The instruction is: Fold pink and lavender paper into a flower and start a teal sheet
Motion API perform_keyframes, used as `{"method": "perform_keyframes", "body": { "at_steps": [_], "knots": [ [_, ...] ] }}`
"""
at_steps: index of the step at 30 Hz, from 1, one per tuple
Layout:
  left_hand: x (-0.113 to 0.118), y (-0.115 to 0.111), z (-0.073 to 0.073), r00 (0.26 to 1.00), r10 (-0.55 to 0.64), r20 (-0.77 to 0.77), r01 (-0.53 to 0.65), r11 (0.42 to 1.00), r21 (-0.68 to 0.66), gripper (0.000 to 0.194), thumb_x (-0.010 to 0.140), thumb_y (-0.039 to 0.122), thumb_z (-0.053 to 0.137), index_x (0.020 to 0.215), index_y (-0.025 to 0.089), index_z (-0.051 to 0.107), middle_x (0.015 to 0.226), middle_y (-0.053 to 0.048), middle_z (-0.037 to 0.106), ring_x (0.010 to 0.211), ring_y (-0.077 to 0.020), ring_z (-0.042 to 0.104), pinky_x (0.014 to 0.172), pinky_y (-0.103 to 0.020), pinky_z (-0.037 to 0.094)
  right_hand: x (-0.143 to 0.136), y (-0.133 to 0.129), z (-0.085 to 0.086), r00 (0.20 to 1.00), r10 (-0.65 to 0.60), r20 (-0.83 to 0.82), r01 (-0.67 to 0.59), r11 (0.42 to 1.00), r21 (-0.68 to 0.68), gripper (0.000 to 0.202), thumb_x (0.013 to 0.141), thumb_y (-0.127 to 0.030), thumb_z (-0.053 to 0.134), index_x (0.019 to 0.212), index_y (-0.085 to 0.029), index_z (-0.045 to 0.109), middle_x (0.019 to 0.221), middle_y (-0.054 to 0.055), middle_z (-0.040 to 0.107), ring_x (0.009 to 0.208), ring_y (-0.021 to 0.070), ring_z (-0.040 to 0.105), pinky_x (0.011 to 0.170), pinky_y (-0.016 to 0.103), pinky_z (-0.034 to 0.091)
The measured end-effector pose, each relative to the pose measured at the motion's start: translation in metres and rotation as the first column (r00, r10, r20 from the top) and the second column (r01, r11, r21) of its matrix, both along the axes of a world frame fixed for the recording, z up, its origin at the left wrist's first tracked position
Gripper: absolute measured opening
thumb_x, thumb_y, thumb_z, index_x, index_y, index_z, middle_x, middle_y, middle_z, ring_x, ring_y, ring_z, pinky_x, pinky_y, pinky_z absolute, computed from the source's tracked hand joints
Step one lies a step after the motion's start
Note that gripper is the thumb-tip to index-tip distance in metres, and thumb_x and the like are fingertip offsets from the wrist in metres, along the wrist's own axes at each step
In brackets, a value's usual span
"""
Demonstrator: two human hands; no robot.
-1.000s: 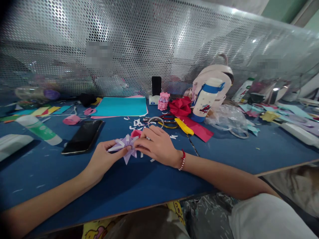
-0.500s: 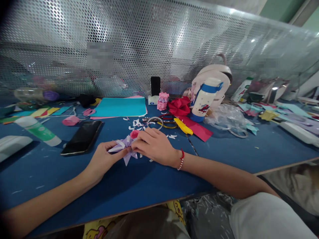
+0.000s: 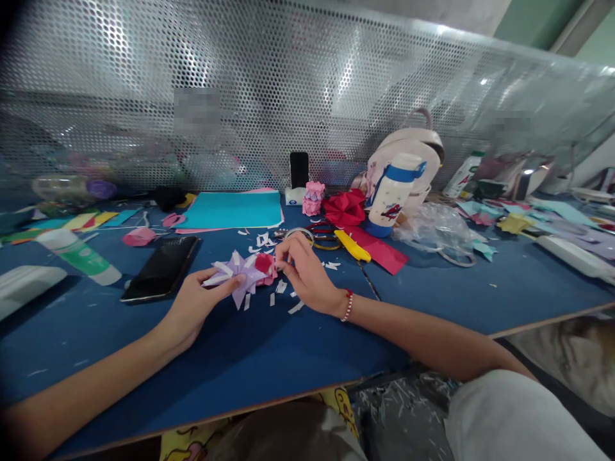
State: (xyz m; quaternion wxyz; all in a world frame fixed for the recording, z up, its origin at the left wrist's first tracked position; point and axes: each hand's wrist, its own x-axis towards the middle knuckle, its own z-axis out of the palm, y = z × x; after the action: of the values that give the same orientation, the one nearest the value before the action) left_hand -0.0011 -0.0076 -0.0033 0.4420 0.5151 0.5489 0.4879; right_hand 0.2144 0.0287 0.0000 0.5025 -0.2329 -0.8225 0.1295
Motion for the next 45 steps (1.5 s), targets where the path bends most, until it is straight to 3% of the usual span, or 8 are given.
{"method": "perform_keyframes", "body": {
  "at_steps": [4,8,13,18,30,40,45],
  "knots": [
    [-0.001,0.002,0.001,0.998,0.064,0.027,-0.063,0.998,-0.016,0.032,0.065,0.042,0.086,0.079,0.015,0.078,0.082,-0.007,0.076,0.076,-0.0204,0.063,0.067,-0.026,0.046,0.001,0.004,-0.005,0.989,0.064,-0.131,-0.079,0.991,-0.107,0.01,0.104,-0.027,0.042,0.096,-0.023,0.046,0.096,0.004,0.051,0.09,0.0178,0.052,0.081,0.035,0.044],
    [-0.001,0.002,0.002,0.995,0.095,0.031,-0.095,0.996,0.0,0.033,0.065,0.043,0.086,0.08,0.015,0.078,0.083,-0.007,0.077,0.078,-0.0213,0.065,0.068,-0.027,0.047,0.002,0.0,-0.008,0.993,0.104,-0.053,-0.111,0.979,-0.171,0.005,0.101,-0.025,0.051,0.097,-0.023,0.052,0.091,0.002,0.056,0.081,0.0151,0.055,0.075,0.031,0.046],
    [0.0,0.002,0.004,0.994,0.107,0.028,-0.107,0.994,-0.011,0.035,0.064,0.044,0.086,0.082,0.014,0.078,0.086,-0.008,0.077,0.081,-0.0227,0.067,0.068,-0.027,0.048,0.002,-0.004,-0.004,0.995,0.083,0.052,-0.076,0.991,-0.111,0.006,0.1,-0.024,0.053,0.096,-0.022,0.058,0.086,0.001,0.061,0.077,0.0139,0.055,0.073,0.029,0.046],
    [-0.001,0.002,0.004,0.994,0.094,0.049,-0.094,0.995,-0.017,0.036,0.064,0.045,0.086,0.082,0.015,0.078,0.086,-0.008,0.078,0.08,-0.0233,0.068,0.066,-0.027,0.05,0.001,-0.003,0.0,0.998,-0.039,0.043,0.038,0.999,0.031,0.003,0.097,-0.022,0.058,0.097,-0.023,0.06,0.098,0.002,0.066,0.098,0.0188,0.059,0.094,0.038,0.044],
    [-0.003,0.004,0.0,0.994,0.096,0.052,-0.095,0.995,-0.034,0.039,0.062,0.047,0.089,0.083,0.015,0.078,0.084,-0.006,0.077,0.078,-0.0202,0.067,0.066,-0.024,0.048,0.001,-0.007,0.0,0.994,-0.008,0.109,0.009,1.0,-0.009,0.011,0.096,-0.024,0.059,0.106,-0.024,0.062,0.111,0.003,0.072,0.107,0.0198,0.058,0.096,0.039,0.049],
    [-0.004,0.001,0.001,1.0,0.019,-0.008,-0.019,1.0,0.021,0.033,0.066,0.045,0.086,0.08,0.015,0.078,0.08,-0.005,0.076,0.074,-0.0196,0.063,0.066,-0.026,0.046,0.001,-0.006,-0.001,0.983,-0.032,0.178,0.009,0.992,0.129,0.016,0.097,-0.02,0.051,0.11,-0.024,0.061,0.109,0.004,0.072,0.106,0.0209,0.061,0.098,0.042,0.048],
    [-0.002,0.002,-0.001,0.978,-0.128,-0.167,0.143,0.986,0.086,0.026,0.072,0.041,0.08,0.077,0.016,0.077,0.075,-0.004,0.074,0.069,-0.0193,0.063,0.064,-0.026,0.045,0.001,-0.006,0.001,0.985,-0.077,0.156,0.051,0.985,0.166,0.01,0.098,-0.024,0.055,0.105,-0.024,0.062,0.106,0.005,0.068,0.103,0.0199,0.061,0.094,0.04,0.047]
  ]
}}
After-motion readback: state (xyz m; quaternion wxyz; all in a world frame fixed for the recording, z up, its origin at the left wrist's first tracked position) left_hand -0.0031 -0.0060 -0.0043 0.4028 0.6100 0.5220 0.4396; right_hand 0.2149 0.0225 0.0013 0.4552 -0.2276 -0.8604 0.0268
